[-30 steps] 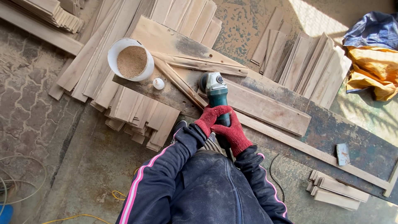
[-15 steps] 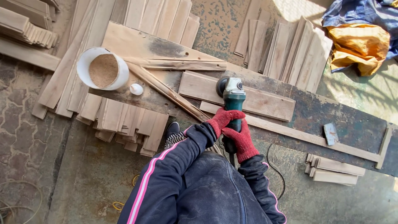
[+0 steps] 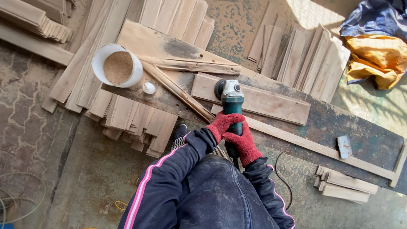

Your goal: The recorder uses an angle grinder with a sanding disc to sand the surface of wooden planks on a workbench.

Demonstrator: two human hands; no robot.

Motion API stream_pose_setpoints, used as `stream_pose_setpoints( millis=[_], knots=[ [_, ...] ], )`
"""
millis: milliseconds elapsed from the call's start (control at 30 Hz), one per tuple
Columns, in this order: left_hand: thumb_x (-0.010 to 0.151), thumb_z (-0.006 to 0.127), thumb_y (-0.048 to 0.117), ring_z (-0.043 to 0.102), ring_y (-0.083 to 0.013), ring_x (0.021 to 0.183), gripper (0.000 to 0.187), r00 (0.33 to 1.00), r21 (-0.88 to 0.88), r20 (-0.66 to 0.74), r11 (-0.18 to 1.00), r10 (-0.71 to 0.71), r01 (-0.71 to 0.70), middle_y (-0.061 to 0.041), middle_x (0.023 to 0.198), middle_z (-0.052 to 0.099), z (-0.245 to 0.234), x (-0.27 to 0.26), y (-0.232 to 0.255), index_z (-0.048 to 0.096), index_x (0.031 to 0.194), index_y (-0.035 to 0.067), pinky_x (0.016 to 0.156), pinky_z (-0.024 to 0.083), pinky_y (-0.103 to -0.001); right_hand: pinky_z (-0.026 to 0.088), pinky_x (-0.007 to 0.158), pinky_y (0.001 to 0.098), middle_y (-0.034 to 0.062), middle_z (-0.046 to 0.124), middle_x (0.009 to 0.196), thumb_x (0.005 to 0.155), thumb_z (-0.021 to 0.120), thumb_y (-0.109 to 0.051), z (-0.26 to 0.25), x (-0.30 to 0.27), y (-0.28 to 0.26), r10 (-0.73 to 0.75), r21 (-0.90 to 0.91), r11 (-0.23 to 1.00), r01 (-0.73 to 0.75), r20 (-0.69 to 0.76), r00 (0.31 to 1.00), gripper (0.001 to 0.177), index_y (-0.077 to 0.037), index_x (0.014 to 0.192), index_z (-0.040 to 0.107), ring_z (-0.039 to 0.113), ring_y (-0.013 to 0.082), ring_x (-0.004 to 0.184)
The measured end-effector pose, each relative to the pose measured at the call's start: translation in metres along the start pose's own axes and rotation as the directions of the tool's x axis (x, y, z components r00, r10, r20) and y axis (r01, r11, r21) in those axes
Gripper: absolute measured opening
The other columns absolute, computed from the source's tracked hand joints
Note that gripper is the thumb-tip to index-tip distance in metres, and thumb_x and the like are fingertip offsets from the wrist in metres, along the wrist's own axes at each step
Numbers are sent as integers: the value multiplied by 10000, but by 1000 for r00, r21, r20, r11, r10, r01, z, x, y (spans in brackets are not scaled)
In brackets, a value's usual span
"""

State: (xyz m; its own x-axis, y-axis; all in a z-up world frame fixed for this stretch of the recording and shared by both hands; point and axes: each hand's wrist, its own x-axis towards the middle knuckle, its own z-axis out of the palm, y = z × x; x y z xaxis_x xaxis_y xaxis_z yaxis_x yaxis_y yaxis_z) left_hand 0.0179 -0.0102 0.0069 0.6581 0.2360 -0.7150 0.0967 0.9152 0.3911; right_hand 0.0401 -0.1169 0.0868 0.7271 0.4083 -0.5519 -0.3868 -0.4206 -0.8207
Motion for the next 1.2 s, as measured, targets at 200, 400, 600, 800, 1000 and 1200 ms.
stream_pose_setpoints(
  millis=[200, 400, 600, 800, 1000, 1200],
  knots=[
    [590, 950, 84, 755, -367, 730, 596, 997, -7, -79, 1000, -15, 14, -172, 761, 682, -23, -28, 24, 678, 1117, 23, 660, 649, -483, 588, 730, 453, 204, 640, 919, 458, 1036, -182, 32, -8, -16, 34, -179, 984, -16, 96, 995, 987, -107, 1328, 577, 675, 321, 815],
    [585, 961, 73, 740, -416, 709, 583, 1000, -48, -23, 999, -4, 3, -190, 755, 680, -14, 4, 2, 680, 1087, -14, 635, 643, -517, 579, 704, 452, 182, 667, 881, 494, 1011, -214, 23, -22, -30, 40, -217, 976, -30, 42, 998, 854, -126, 1248, 620, 687, 303, 776],
    [597, 911, 112, 753, -217, 775, 603, 999, -35, -35, 999, -15, 14, -147, 750, 705, -6, -53, 42, 689, 1130, -62, 682, 645, -359, 577, 764, 457, 204, 679, 928, 493, 1012, -219, 32, -14, -26, 67, -223, 973, -52, 58, 996, 926, -141, 1313, 588, 699, 334, 838],
    [702, 852, 178, 704, -227, 738, 536, 993, -97, -96, 994, -63, 54, -89, 708, 574, -21, -88, 71, 564, 1081, -70, 717, 643, -386, 480, 1020, 503, 220, 644, 1229, 469, 1023, -345, 60, -14, -35, 90, -398, 917, -23, 151, 984, 1227, -217, 1538, 435, 632, 371, 1152],
    [716, 844, 244, 713, -182, 717, 533, 987, -86, -133, 993, -86, 75, -89, 722, 612, -11, -50, 54, 624, 1121, -24, 653, 662, -372, 550, 851, 462, 185, 662, 1052, 478, 1020, -289, 48, -13, -28, 84, -313, 948, -52, 91, 992, 1057, -211, 1423, 553, 667, 316, 947],
    [542, 1029, 167, 737, -356, 664, 625, 995, -60, -76, 996, -64, 60, -168, 715, 672, -44, 16, 10, 706, 1066, 55, 556, 642, -541, 585, 702, 444, 195, 656, 923, 447, 1021, -181, 46, -15, -37, 75, -193, 980, -59, 78, 994, 931, -139, 1285, 620, 673, 309, 824]
  ],
)
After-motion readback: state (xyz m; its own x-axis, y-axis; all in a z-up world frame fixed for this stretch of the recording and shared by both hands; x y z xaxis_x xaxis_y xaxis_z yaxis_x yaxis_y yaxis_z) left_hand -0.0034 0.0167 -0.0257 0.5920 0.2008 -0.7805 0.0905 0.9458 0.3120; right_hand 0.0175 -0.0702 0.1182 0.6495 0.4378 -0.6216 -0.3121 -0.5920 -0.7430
